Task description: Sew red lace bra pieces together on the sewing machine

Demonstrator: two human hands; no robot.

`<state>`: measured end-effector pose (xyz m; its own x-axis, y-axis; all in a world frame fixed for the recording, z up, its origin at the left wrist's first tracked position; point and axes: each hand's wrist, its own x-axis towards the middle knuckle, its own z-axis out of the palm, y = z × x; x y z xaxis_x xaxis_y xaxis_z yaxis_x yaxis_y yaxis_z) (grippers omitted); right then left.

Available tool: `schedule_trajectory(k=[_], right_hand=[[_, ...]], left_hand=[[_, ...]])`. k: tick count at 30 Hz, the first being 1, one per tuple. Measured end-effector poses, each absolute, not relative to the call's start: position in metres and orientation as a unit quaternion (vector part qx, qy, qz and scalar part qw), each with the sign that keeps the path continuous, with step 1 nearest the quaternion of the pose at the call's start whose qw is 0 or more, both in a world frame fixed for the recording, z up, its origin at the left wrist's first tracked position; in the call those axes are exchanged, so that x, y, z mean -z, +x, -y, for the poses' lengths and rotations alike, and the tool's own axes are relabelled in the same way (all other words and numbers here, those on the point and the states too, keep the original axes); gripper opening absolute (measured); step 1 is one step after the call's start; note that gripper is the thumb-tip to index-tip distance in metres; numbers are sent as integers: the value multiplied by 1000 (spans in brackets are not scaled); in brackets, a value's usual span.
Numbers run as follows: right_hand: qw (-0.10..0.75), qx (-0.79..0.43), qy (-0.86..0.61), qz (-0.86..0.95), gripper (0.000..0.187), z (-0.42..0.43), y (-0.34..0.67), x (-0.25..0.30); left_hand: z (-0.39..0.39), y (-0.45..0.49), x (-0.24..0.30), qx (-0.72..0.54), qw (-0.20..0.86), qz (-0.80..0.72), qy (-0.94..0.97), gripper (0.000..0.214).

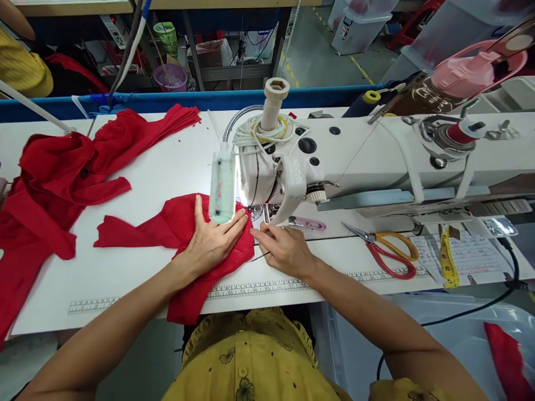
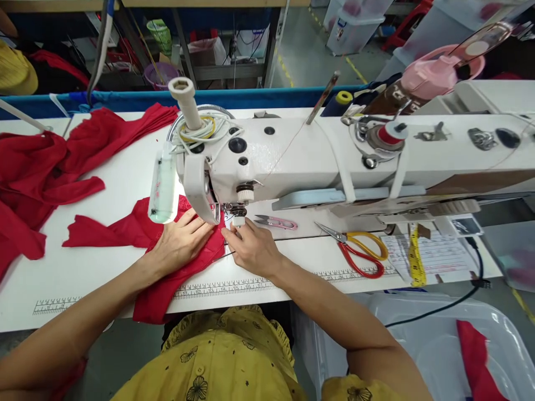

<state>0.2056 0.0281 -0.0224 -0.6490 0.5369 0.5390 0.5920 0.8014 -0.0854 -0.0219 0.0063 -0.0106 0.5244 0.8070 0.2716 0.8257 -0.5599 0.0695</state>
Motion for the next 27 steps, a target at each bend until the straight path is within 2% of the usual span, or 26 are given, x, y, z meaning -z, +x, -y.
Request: schedule_trajectory(k=[7,9,13,16,18,23,27], right_hand=[[284,37,-315,905,26,-30,205,23],[303,34,-316,898,24,-30,205,21],[375,23,-330,866,7,-34,208,19],[413,23,-333,847,8,-43,211,19],[424,34,-339,839,15,-49,213,18],[410,46,-370,832,30,-57,215,18],[350,37,-368,860,21,-51,215,21]], left_hand=[[-11,-23,10,127,35,453,-882,38],[-11,-24,10,135,36,452,-881,39],[-11,-26,11,147,38,450,-880,37],[-12,-26,11,142,52,447,-881,35],[-13,-27,11,138,55,448,-882,35],[-13,-26,11,130,44,450,-882,36],[-13,-25,10,126,34,453,-882,38]])
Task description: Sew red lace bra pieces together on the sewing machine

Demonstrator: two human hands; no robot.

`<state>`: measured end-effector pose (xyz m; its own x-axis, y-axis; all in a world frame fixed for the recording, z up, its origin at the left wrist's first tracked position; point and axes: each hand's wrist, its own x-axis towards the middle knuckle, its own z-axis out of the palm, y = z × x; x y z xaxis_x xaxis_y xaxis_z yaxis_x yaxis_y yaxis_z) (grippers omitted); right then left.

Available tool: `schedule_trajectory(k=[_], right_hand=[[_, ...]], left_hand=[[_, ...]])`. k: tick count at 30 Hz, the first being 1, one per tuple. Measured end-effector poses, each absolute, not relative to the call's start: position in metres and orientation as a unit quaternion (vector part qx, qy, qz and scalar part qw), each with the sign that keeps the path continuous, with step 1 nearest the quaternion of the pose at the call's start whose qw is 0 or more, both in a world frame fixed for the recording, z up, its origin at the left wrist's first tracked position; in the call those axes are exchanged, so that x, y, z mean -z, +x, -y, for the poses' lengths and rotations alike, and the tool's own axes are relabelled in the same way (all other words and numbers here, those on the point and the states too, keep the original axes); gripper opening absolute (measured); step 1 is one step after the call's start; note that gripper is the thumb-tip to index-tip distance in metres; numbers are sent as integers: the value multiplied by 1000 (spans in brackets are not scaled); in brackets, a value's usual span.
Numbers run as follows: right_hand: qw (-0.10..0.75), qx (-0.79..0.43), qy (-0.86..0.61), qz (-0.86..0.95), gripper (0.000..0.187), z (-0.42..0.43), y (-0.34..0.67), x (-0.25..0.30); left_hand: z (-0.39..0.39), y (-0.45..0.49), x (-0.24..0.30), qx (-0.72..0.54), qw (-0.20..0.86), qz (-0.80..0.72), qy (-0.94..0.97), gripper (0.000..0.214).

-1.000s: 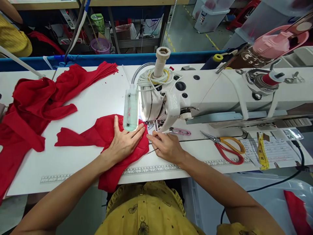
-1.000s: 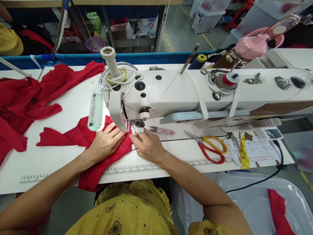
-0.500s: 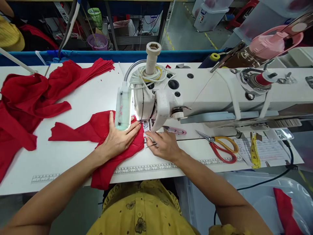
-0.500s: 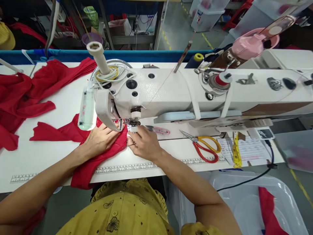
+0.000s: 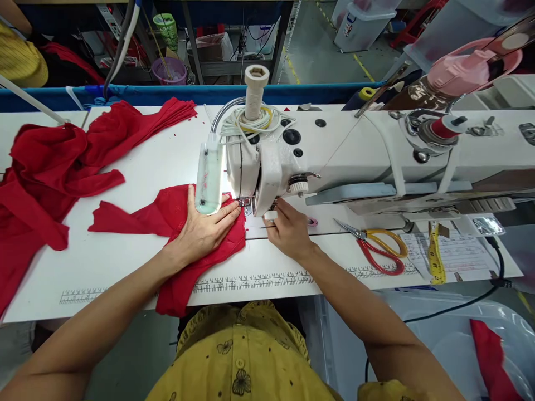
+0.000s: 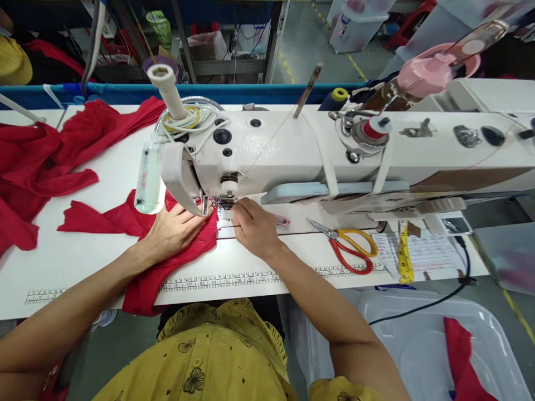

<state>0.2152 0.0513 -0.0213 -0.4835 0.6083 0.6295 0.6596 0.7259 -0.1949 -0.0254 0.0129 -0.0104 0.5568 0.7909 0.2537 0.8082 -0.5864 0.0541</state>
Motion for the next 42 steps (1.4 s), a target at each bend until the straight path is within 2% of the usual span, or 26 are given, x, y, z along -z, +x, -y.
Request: schedule_trajectory(k=[2,5,9,16,20,29,36,40,42], right_hand=[[285,33,-346,893,21,-47,214,23],[195,18,-313,929,35,-41,212,22],[163,-1,-315,935,39,-38,210,20],[170,-2,-314,934,43,-36,211,17],[171,6,-308,936,39,-34,211,16],[183,16,-337,923,41,-38,210,17],[282,11,-371,885,24,-37,212,22],[297,-7,-368,881,23,-37,210,22],[300,-9,-365,881,24,-36,209,22]], left_hand=[[-12,-25,10,135,32,456,-879,39],[-12,-24,12,155,26,462,-873,39],[-13,-26,15,158,32,462,-872,37],[-18,-27,10,121,19,470,-874,38],[-18,-27,9,134,7,477,-869,39],[-34,-33,11,136,-18,491,-860,37],[-13,-9,-19,119,13,519,-846,24],[16,13,-19,122,45,576,-807,33],[23,16,-14,133,62,576,-804,22]])
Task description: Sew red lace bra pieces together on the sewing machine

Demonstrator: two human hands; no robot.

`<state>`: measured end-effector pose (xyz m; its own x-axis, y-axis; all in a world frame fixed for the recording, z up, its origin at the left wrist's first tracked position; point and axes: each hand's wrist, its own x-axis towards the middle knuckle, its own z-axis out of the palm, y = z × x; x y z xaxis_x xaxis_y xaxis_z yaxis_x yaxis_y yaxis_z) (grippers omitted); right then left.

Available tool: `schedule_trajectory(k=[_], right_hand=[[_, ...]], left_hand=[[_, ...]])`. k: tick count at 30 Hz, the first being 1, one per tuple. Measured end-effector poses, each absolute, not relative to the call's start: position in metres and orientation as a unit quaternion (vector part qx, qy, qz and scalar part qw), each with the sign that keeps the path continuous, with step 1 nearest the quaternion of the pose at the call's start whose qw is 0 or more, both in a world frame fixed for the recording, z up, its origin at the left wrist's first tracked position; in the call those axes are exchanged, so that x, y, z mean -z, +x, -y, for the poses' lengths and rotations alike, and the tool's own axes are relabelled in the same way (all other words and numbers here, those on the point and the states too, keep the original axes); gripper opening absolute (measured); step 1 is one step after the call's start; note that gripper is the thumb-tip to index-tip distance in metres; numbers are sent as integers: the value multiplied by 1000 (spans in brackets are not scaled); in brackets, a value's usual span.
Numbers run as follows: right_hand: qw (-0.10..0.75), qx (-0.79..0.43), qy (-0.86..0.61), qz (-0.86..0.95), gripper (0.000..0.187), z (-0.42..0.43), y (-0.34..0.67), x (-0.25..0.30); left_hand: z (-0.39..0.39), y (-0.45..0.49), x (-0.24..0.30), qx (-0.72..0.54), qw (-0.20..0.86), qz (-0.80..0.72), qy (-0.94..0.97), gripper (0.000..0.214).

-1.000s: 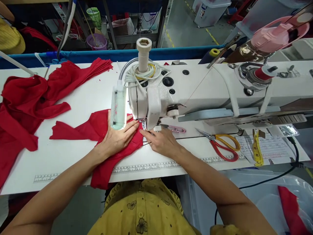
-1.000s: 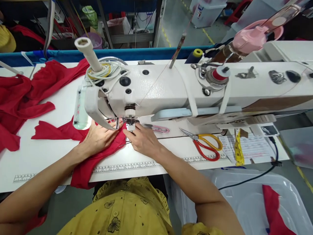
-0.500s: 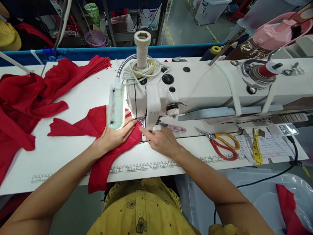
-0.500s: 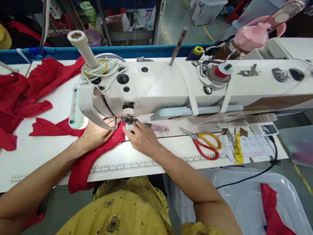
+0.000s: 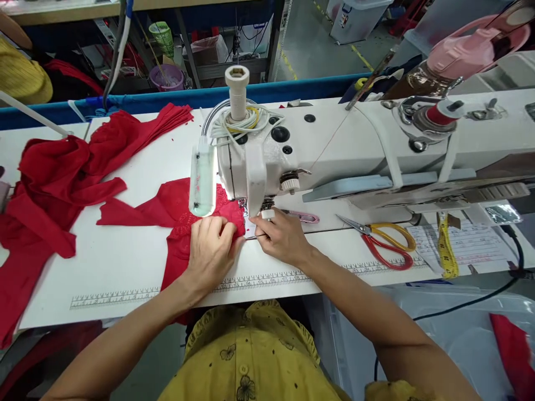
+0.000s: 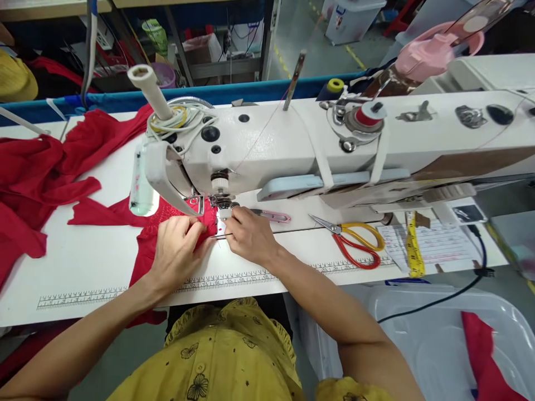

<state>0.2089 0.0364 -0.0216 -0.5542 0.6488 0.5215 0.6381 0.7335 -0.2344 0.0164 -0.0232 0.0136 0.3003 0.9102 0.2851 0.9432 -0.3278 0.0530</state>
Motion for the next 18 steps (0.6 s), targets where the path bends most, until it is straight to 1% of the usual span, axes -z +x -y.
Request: schedule_trajectory(k=[1,4,7,9,11,14,18], right_hand=[[302,-7,-363,882,25,-36,209,22],[308,-2,-363,879,25,-35,208,21],[310,0,-365,878,24,-34,208,21],[313,7,-364,877,24,-34,208,20],[320,13,-359,877,24,-34,208,20],[325,5,-336,884,25,-33,208,21],[306,8,-353,884,19,-35,207,22]], left_hand=[[25,16,-12,135,73,568,-809,17],[26,13,-13,119,135,530,-829,25],[27,12,-20,100,229,495,-832,26],[30,13,-22,79,259,473,-838,27],[33,16,-20,64,256,454,-851,29],[37,18,-12,86,222,436,-868,27],[39,14,-6,79,173,450,-872,33]])
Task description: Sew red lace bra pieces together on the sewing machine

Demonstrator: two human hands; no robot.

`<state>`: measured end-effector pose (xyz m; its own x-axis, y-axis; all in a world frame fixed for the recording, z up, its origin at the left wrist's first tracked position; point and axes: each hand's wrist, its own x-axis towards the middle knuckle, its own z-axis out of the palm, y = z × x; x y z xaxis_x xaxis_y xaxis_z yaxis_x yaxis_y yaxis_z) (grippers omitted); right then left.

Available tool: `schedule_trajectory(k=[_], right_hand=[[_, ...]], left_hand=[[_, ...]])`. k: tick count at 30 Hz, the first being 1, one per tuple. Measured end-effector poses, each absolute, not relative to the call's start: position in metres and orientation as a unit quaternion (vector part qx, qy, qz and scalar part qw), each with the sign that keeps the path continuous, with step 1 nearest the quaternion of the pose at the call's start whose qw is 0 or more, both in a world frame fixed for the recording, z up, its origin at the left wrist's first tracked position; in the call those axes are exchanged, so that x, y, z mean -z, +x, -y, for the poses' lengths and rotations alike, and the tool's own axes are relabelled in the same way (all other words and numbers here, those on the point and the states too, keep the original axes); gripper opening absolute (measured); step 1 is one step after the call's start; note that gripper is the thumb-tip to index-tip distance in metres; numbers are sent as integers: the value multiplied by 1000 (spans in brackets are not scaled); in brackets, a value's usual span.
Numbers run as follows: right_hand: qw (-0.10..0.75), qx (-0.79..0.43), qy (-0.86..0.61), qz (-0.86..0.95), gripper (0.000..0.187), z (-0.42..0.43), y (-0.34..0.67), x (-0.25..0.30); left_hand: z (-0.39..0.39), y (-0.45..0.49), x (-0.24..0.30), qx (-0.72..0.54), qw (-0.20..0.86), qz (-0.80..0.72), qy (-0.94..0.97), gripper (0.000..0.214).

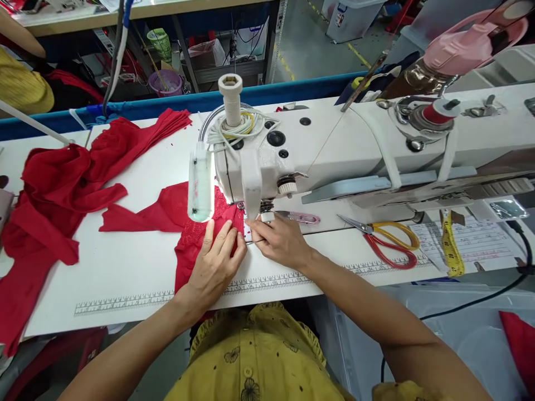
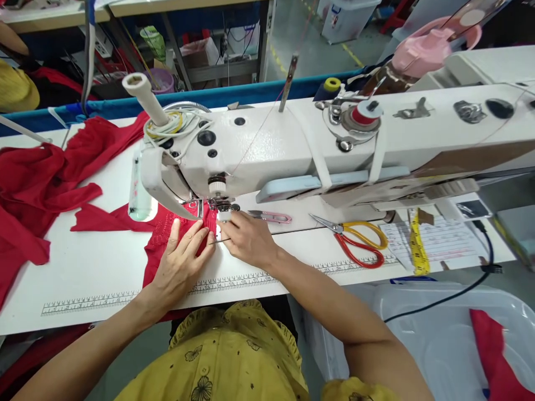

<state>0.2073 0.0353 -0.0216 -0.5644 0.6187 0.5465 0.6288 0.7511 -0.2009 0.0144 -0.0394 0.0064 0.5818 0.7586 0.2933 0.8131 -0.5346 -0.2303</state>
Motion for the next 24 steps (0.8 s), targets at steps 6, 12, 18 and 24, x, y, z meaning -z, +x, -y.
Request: schedule_trajectory(k=[6,12,18,24], right_hand=[[254,40,-347,902,19,-46,201,21],[250,51,-349,902,22,-44,200,27],[242,3,-440,865,33,-36,211,15],[84,-2,-439,894,29,-27,214,-14]], left_hand=[[35,1,-5,93,140,449,-878,25],[32,-4,3,117,143,447,-875,24],[29,-6,2,145,95,458,-872,27],[24,-8,2,178,66,457,-869,38]])
